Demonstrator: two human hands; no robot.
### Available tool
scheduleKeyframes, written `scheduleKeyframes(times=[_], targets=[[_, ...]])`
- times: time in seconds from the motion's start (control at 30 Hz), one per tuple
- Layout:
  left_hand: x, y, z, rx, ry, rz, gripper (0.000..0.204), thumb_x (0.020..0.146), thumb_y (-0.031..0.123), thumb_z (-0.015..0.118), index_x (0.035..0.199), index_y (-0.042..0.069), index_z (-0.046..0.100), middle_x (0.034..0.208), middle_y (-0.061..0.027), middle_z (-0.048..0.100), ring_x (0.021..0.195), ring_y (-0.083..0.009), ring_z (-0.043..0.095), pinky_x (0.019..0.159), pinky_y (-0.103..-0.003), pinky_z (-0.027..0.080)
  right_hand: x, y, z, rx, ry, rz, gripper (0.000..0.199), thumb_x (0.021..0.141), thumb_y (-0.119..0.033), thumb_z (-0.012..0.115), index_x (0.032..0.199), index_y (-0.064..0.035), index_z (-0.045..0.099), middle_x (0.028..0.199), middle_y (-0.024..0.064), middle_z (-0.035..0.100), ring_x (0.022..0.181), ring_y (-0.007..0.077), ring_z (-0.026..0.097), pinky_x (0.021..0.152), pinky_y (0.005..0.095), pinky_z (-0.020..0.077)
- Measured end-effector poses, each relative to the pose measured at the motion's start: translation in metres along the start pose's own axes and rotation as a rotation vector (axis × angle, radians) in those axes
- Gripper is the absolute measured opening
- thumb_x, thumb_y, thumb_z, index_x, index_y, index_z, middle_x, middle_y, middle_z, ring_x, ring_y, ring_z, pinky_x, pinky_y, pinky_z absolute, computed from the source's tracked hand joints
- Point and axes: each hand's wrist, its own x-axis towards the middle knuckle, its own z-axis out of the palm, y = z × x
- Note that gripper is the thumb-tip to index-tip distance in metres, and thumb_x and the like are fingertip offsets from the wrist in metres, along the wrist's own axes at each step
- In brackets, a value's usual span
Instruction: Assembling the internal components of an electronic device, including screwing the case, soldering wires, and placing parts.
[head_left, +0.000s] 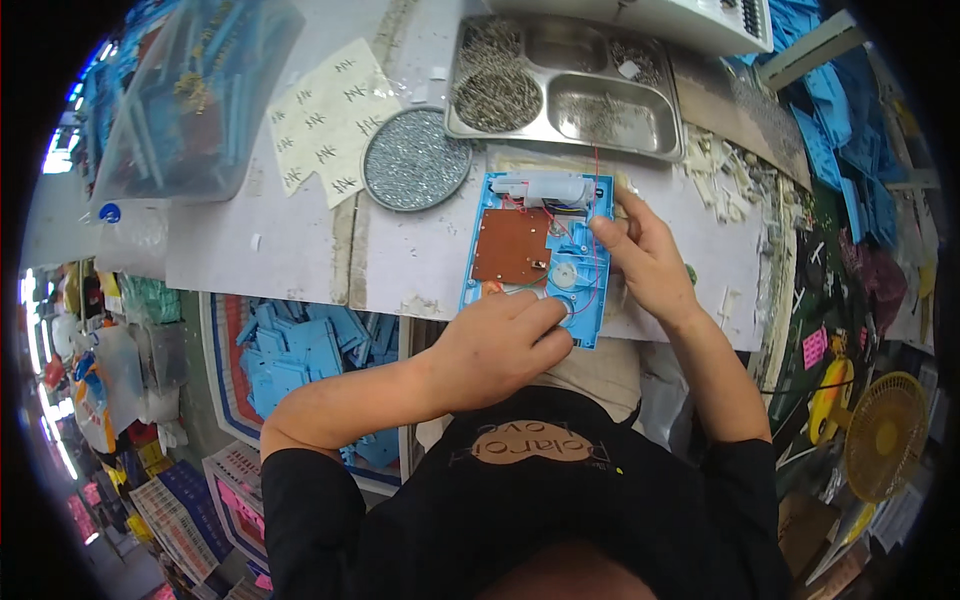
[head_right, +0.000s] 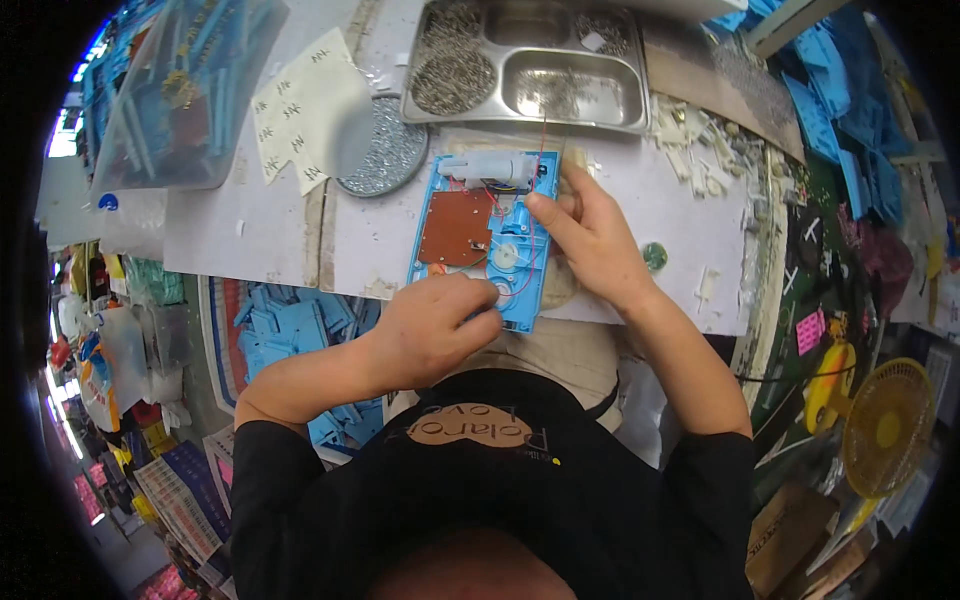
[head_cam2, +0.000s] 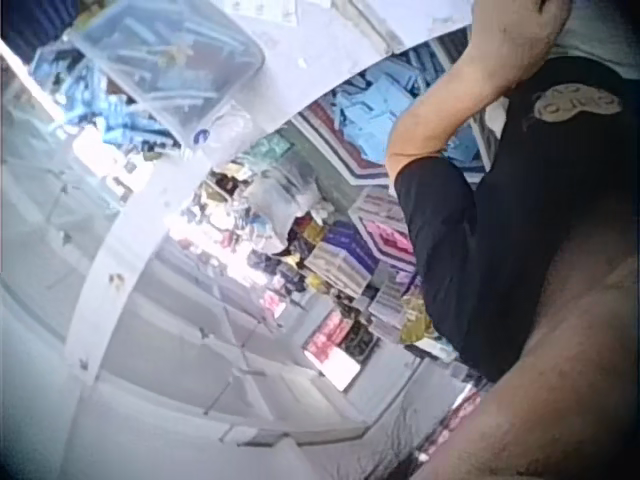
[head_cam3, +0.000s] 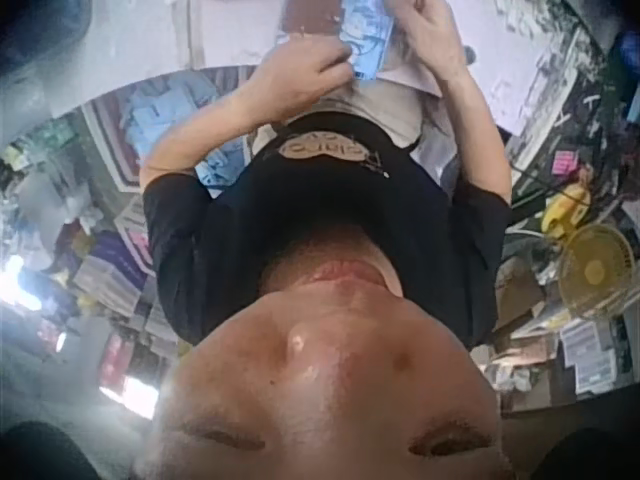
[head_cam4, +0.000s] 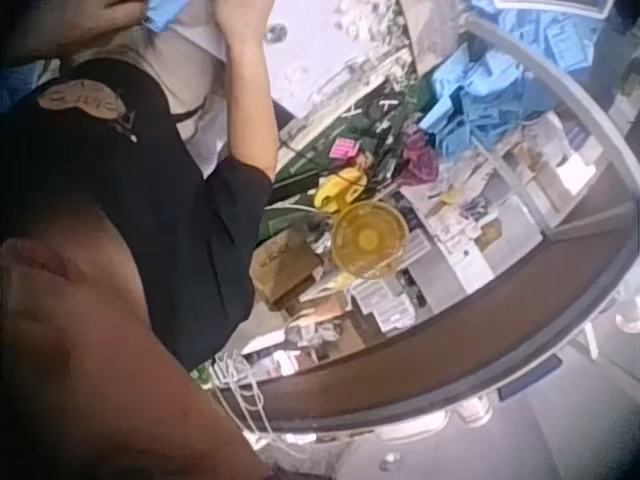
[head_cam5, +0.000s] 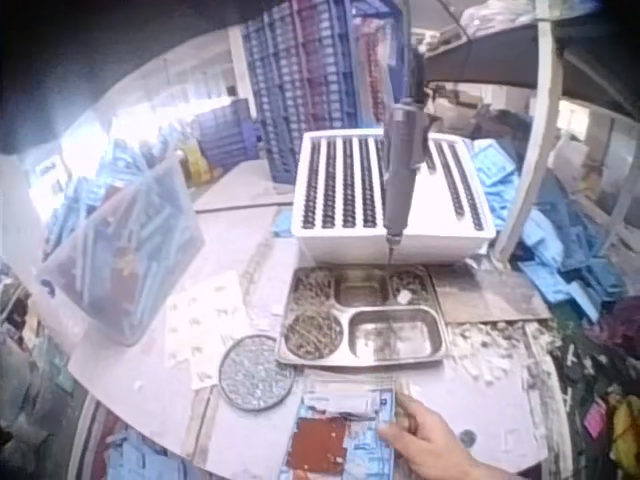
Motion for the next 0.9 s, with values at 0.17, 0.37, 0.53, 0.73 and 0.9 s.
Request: scheduleKeyframes(times=[0.17,0.37,0.53,0.73,0.9], targets=[[0.0,-0.017,0.045,-0.082,0.005,-0.017,0.016,0.076,0.009,0.067,0.09,0.004,0.06,0.102,-0.0116,0.063,0.088,-0.0288,0.065,0.073,-0.038,0.054,-0.006,0.012,-0.009,-0.771,0.232,-0.275,0.044,0.09,-0.02,0.071,0.131,-0.0052,0.063,0.068,0.0147,0.064,0.06,0.0261,0.065,0.059,0.0403,0.0488],[0.026,-0.028,0.049,-0.231,-0.027,-0.194,0.02,0.08,0.012,0.075,0.091,0.003,0.061,0.1,-0.0117,0.062,0.09,-0.0301,0.064,0.076,-0.041,0.053,0.017,0.018,-0.027,-0.689,0.183,-0.184,0.046,0.089,-0.022,0.071,0.131,-0.0071,0.061,0.068,0.0129,0.065,0.059,0.0314,0.064,0.058,0.0423,0.0486],[0.026,-0.017,0.056,-0.178,0.018,-0.276,0.024,0.082,0.016,0.078,0.094,0.003,0.062,0.099,-0.0125,0.06,0.092,-0.0315,0.063,0.077,-0.043,0.051,0.017,0.001,-0.015,-0.797,0.232,-0.181,0.053,0.088,-0.021,0.072,0.135,-0.0101,0.05,0.067,0.0101,0.065,0.058,0.0296,0.064,0.056,0.0398,0.0491],[0.032,-0.014,0.053,-0.335,0.17,-0.396,0.039,0.08,0.015,0.079,0.112,0.002,0.061,0.1,-0.0132,0.061,0.091,-0.031,0.062,0.078,-0.041,0.049,-0.008,0.001,-0.021,-0.451,0.338,-0.227,0.053,0.088,-0.008,0.07,0.136,-0.0054,0.049,0.073,0.009,0.067,0.061,0.0247,0.066,0.058,0.0373,0.0513],[0.027,-0.011,0.053,-0.22,0.059,-0.14,0.039,0.076,0.013,0.076,0.113,0.005,0.065,0.1,-0.0101,0.062,0.088,-0.0263,0.062,0.077,-0.039,0.046,-0.076,-0.006,-0.018,-0.478,0.009,-0.639,0.059,0.09,-0.013,0.073,0.142,-0.0039,0.047,0.092,0.007,0.069,0.074,0.0177,0.066,0.068,0.0323,0.0555]])
